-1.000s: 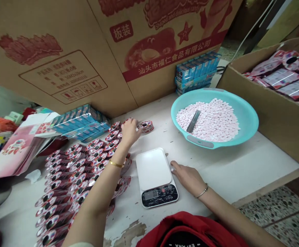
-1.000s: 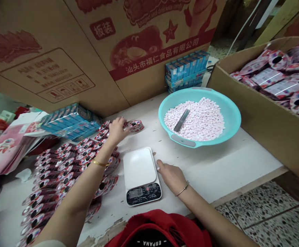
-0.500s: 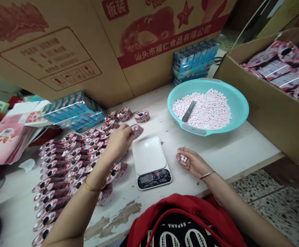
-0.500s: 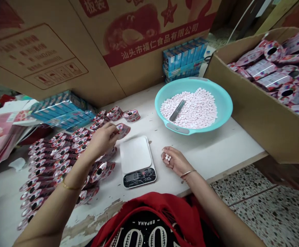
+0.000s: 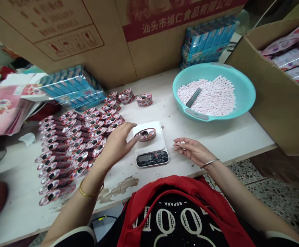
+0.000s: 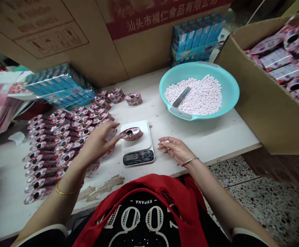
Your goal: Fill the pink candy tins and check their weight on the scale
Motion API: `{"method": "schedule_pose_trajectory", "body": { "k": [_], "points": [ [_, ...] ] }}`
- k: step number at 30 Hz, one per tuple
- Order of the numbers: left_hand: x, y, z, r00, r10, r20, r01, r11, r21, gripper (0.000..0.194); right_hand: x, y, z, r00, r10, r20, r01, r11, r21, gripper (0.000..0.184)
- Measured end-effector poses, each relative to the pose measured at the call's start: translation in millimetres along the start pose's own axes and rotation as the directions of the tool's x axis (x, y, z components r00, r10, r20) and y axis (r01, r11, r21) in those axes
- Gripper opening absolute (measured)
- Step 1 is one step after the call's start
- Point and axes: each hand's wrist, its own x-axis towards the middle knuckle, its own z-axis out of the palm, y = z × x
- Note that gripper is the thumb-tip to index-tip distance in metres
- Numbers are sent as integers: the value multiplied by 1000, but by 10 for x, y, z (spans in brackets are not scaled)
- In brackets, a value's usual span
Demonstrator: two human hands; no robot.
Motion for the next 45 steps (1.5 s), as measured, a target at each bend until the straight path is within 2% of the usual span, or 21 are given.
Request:
{"method": "schedule_pose_trajectory", "body": {
  "k": [3,5,9,12,15,18,21,23,28,31,33,35,36,37,39,41,42,43,45],
  "points": [
    [-236,-82,-137,993,-94,-69,88,993,-77,26,-17,-4,-13,1000,-13,-17,12,998,-55,34],
    [-403,-121,-155,984,-153,-96,142,984,-111,25,-14,-19,5,999,-28,-25,26,995,-98,37],
    [-667,-169,-65,966,-244,-83,226,957,-181,24,10,-125,107,997,-78,-7,74,966,-246,40],
    [-765,-189,18,960,-272,-71,249,940,-233,24,25,-296,259,987,-154,56,163,905,-393,37],
    [-775,-184,91,962,-261,-74,235,939,-252,25,44,-493,494,961,-232,148,276,794,-542,30],
    [-726,-153,173,973,-190,-132,157,960,-230,24,99,-620,768,922,-292,252,386,683,-620,17],
    [-671,-120,250,972,-135,-192,93,973,-211,22,199,-640,1007,888,-308,342,459,566,-685,6],
    [-656,-111,285,972,-132,-196,87,971,-221,22,270,-620,1122,864,-315,394,501,450,-739,9],
    [-693,-128,326,975,-142,-169,99,965,-244,20,374,-575,1251,796,-324,511,573,130,-809,18],
    [-715,-140,335,979,-142,-149,100,961,-259,20,388,-562,1269,776,-293,558,587,16,-809,20],
    [-713,-142,336,980,-140,-144,97,958,-268,20,390,-557,1276,770,-277,574,593,-20,-805,20],
    [-702,-142,335,980,-139,-145,96,958,-270,20,390,-561,1276,764,-298,572,602,11,-799,20],
    [-697,-143,334,979,-139,-148,95,958,-270,20,388,-569,1267,762,-325,560,609,65,-791,19],
    [-692,-145,333,978,-142,-152,96,958,-270,20,384,-582,1250,767,-354,535,613,156,-775,17],
    [-691,-152,330,975,-149,-162,101,957,-273,18,364,-621,1181,812,-372,449,580,436,-688,12],
    [-696,-162,331,971,-158,-181,104,955,-277,18,327,-663,1059,886,-323,332,456,735,-501,10],
    [-699,-165,332,967,-162,-194,105,955,-278,18,304,-677,980,920,-282,272,373,843,-388,13],
    [-700,-167,336,964,-166,-210,104,955,-278,18,279,-683,890,947,-241,213,296,912,-283,14],
    [-694,-163,344,955,-172,-243,103,957,-272,20,231,-661,689,978,-182,99,195,971,-137,13]
  ]
}}
